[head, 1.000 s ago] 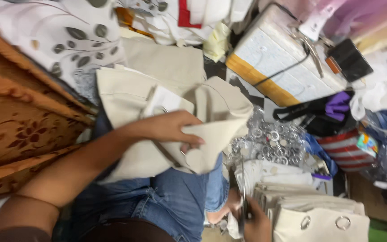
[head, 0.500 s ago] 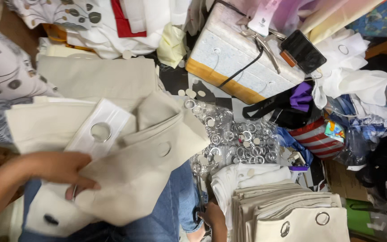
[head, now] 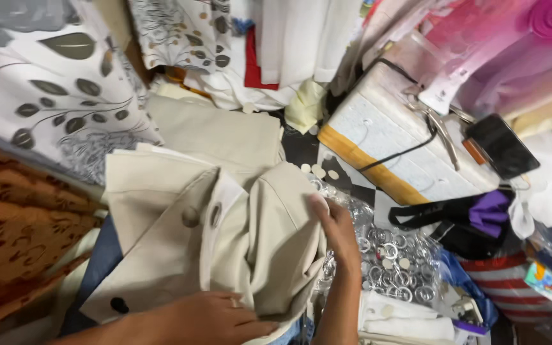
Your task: The person cuts circular holes into a white fabric curtain and inserts metal grommets into the holes by hand.
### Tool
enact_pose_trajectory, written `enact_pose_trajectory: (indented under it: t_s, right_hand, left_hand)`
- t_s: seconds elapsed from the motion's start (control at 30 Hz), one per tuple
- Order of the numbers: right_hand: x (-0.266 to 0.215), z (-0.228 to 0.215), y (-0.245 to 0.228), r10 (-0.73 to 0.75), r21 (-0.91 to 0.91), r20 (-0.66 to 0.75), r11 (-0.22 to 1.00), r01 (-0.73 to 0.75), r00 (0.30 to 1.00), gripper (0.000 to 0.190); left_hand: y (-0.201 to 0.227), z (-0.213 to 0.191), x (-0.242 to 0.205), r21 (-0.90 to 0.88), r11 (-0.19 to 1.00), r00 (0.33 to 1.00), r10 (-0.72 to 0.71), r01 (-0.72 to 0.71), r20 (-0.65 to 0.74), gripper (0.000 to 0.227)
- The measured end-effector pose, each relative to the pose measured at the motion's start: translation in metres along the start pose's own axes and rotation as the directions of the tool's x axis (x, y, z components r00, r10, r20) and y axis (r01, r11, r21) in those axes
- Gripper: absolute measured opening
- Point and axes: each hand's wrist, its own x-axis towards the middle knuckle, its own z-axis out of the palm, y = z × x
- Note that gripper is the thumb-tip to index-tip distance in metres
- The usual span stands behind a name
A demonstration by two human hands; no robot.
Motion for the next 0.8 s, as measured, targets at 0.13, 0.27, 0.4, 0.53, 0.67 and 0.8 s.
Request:
enact_pose_trajectory:
  t_s: [0.13,0.27,0.4,0.53,0.67,0.8]
  right_hand:
    - [0.021,0.008,0.025,-0.178,-0.357,0.109,0.911,0.206,0.978,0.027]
    - [-0.091,0.1,-0.027,-0.209,-0.277,0.178,0.927,0.253,0.962,0.033]
    - [-0.172,0.272,0.09,-0.301,-0.416,0.565,0.7,0.581,0.768,0.053]
    - [-0.179,0.383,0.166,-0.949,-0.908,-0.293,0.315,0.276,0.119,0.023]
    - [-0.188,0.251,0.127,-0.671,-0.288,0.482,0.486,0.825,0.564,0.051]
    - [-0.144,0.101,0.048,-0.442,0.24,0.847,0.814,0.529,0.296,0.048]
  left_hand:
    - [0.003,-0.025,-0.001,-0.071,0.997,0.955,-0.059,0.04,-0.292,0.047]
    - [0.019,-0.122,-0.024,-0.66,0.453,0.393,-0.885,0.599,-0.251,0.048]
    - [0.006,-0.162,-0.05,-0.262,0.771,0.383,-0.542,0.58,-0.748,0.036]
    - [-0.049,-0.124,-0.052,-0.306,0.689,0.595,-0.723,0.657,-0.35,0.077]
    - [-0.095,-0.073,-0.05,0.21,0.757,0.749,-0.488,0.619,-0.448,0.072]
    - [-0.115,-0.089,-0.027,-0.106,0.615,0.541,-0.753,0.782,-0.375,0.101]
